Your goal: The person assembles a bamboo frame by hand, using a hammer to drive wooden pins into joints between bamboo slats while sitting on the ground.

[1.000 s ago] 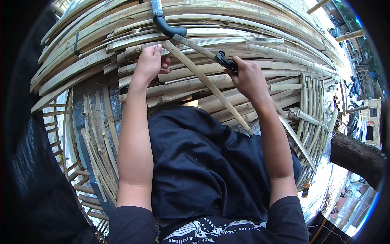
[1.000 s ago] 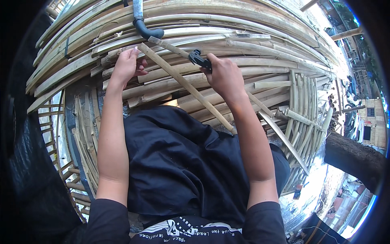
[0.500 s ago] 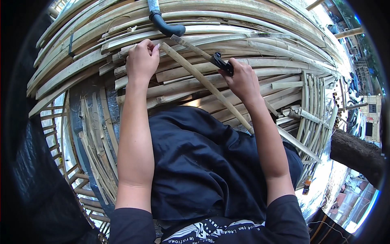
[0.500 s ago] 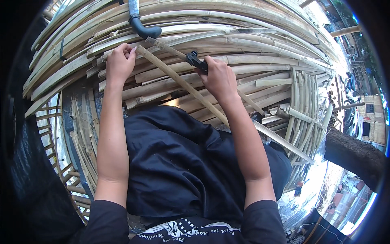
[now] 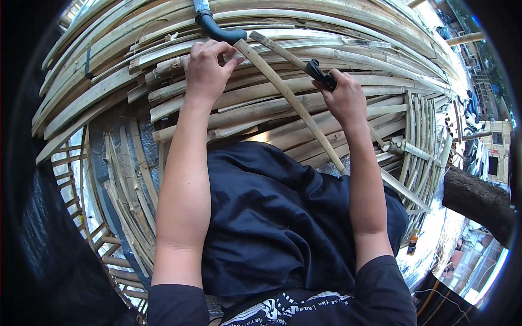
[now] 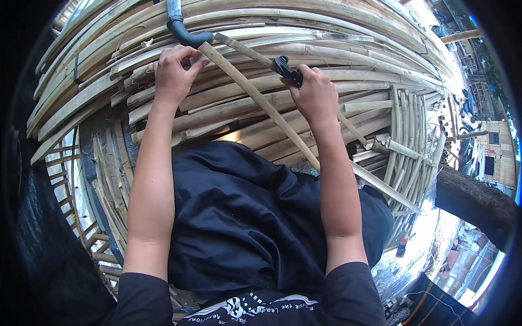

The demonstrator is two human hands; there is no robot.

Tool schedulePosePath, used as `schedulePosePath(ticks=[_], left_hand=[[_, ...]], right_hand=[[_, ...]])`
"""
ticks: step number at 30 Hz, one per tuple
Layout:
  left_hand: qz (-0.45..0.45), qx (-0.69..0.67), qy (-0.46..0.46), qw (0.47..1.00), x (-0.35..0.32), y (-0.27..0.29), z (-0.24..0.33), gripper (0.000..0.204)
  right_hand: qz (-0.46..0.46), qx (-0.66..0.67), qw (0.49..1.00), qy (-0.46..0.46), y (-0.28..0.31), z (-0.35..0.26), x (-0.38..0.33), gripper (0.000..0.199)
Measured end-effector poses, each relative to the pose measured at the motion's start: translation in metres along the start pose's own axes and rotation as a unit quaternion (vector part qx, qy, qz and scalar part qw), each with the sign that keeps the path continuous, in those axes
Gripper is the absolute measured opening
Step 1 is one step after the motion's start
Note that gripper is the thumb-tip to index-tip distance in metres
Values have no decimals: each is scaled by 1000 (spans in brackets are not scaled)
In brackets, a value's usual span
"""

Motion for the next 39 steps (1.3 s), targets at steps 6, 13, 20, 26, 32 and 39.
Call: schedulePosePath(ticks=[6, 13, 20, 26, 32, 39], left_hand=[[22, 4, 13, 1000, -2, -12, -4, 25], [83, -8, -1, 997, -4, -17, -1, 24], [46, -35, 11, 998, -7, -13, 4, 21], [-20, -44, 8, 999, -11, -24, 29, 24], [32, -30, -14, 999, -5, -32, 38, 28], [-28, -43, 33, 998, -5, -22, 29, 28]], right_hand=[[-3, -1, 999, 40, -2, 5, 3, 42], [1, 13, 999, 29, 0, 10, 3, 40], [59, 55, 994, 69, -2, 10, -5, 35], [82, 17, 996, 43, 12, 30, 3, 35], [62, -28, 997, 34, 23, 40, 19, 37], [23, 5, 999, 36, 10, 22, 8, 37]])
Point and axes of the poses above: each hand's wrist, its own x-axis towards the middle knuckle, its own y-axis out of the back of the hand, z = x × y, the point moved 5 cm from there along x, towards the middle knuckle, and after that the axes turned 3 degrees about -z, right-handed, at the moved point
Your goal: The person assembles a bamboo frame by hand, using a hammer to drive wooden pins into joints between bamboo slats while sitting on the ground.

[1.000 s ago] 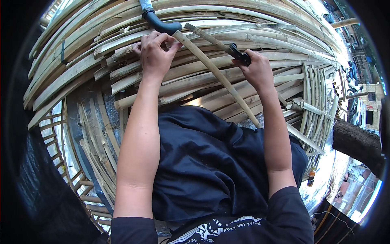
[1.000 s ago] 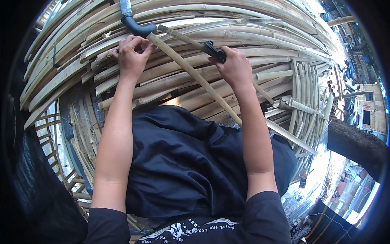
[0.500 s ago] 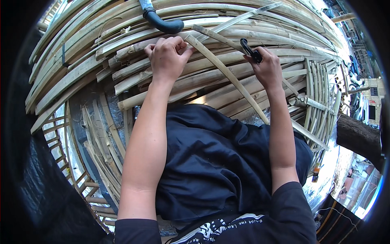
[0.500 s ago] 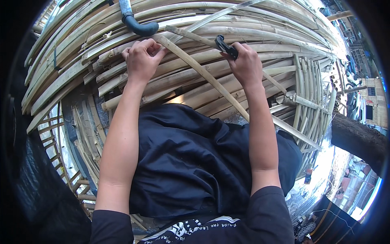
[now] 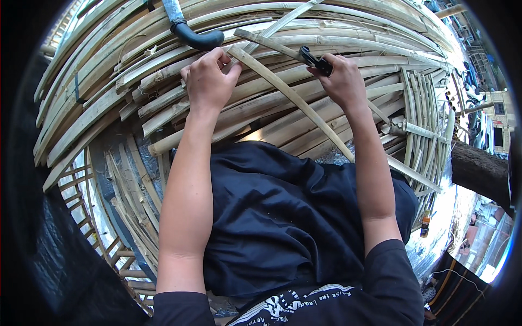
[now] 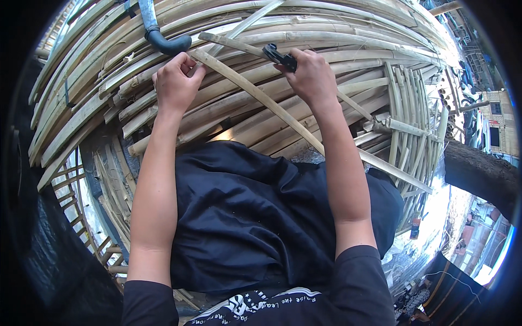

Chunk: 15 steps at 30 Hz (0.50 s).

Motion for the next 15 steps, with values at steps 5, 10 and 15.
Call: schedulePosePath(ticks=[5, 10, 15], left_hand=[[-88, -36, 40, 995, -6, -3, 14, 26], [-89, -50, 36, 994, -6, 1, 12, 31], [-96, -75, 35, 992, -4, 2, 9, 32]], right_hand=[[11, 12, 1000, 1, -1, 2, -5, 38], [-3, 17, 999, -33, -6, -4, -7, 38], [33, 17, 999, 6, -8, 3, -7, 37]])
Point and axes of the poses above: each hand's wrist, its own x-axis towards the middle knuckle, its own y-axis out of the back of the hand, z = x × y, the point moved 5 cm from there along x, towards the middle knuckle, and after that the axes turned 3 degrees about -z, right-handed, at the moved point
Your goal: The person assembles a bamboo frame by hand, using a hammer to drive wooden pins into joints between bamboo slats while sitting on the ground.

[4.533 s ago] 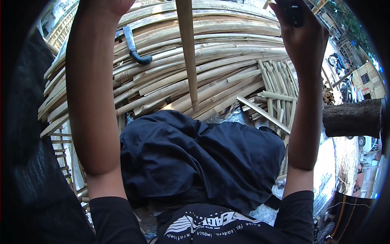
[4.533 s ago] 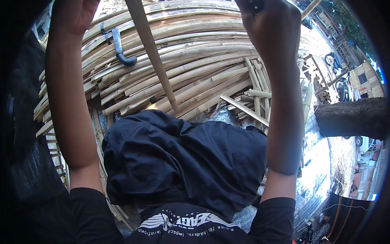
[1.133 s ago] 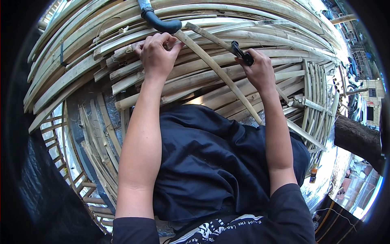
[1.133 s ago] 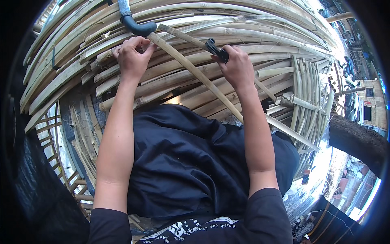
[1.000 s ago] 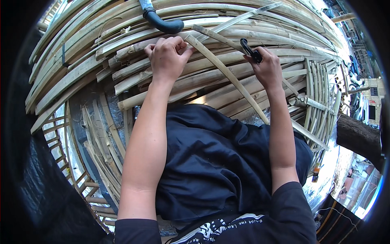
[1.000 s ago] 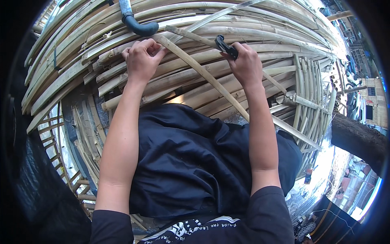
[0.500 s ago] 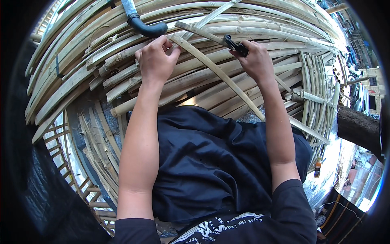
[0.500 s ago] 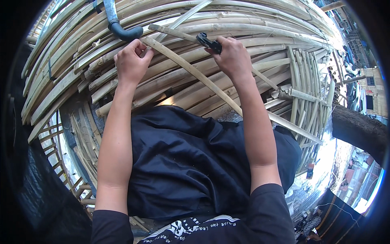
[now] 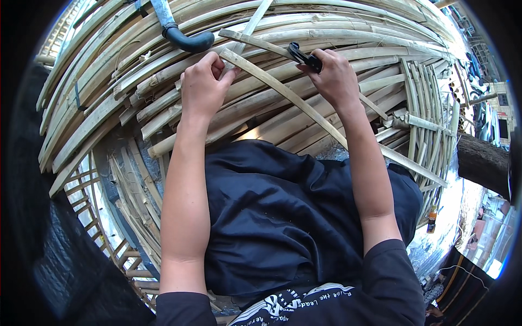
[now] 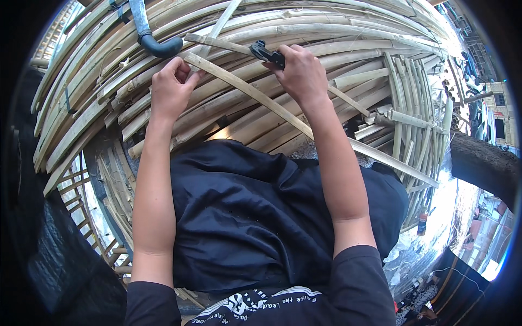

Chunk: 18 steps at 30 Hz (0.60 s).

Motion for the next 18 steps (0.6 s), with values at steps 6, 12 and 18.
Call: schedulePosePath(ticks=[6, 12, 18], left_hand=[[-17, -144, -35, 989, -3, 7, -11, 34], [-30, -110, -146, 983, -3, 15, -1, 47], [5, -18, -142, 990, 3, 11, 12, 50]], right_hand=[[-15, -14, 1000, -15, 1, -7, -4, 37], [-8, -9, 1000, 4, -2, -5, -3, 37], [-27, -24, 999, -4, -4, -4, -2, 36]])
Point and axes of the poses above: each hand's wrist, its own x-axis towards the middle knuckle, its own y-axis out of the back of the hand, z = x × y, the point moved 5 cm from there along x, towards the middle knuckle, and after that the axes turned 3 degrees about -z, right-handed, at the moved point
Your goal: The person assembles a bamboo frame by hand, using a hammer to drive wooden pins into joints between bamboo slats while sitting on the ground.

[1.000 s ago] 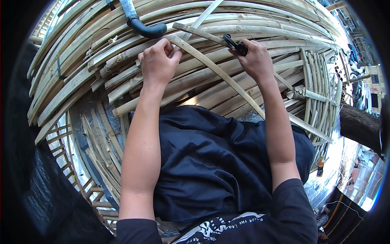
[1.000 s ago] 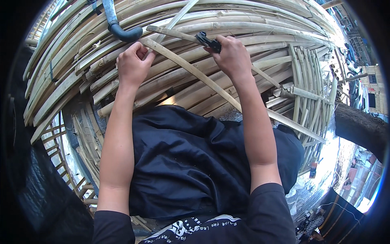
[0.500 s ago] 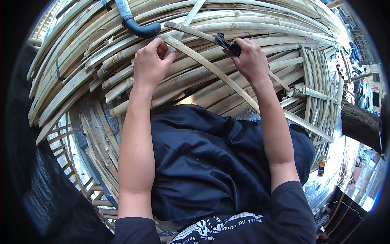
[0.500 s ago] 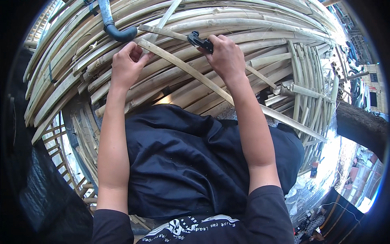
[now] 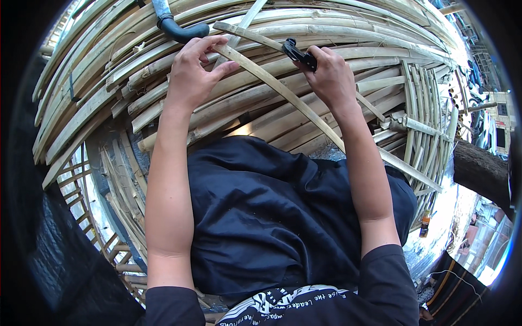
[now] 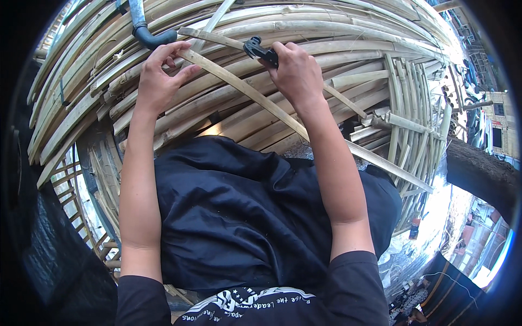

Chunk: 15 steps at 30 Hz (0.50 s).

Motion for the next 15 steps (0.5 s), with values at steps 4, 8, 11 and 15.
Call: schedulePosePath(ticks=[4, 8, 11, 15], left_hand=[[10, 0, 20, 1000, 4, -4, 1, 48], [14, -13, 21, 1000, 3, -6, -2, 48], [2, -4, 36, 999, 3, -6, -4, 48], [8, -26, 25, 999, 1, -5, -10, 43]], right_hand=[[-2, -11, 1000, 7, 1, 0, 1, 36], [4, -11, 1000, 5, 1, -1, 1, 35], [20, -25, 999, 20, 4, -2, 1, 33], [33, -43, 997, 58, 9, -4, 7, 31]])
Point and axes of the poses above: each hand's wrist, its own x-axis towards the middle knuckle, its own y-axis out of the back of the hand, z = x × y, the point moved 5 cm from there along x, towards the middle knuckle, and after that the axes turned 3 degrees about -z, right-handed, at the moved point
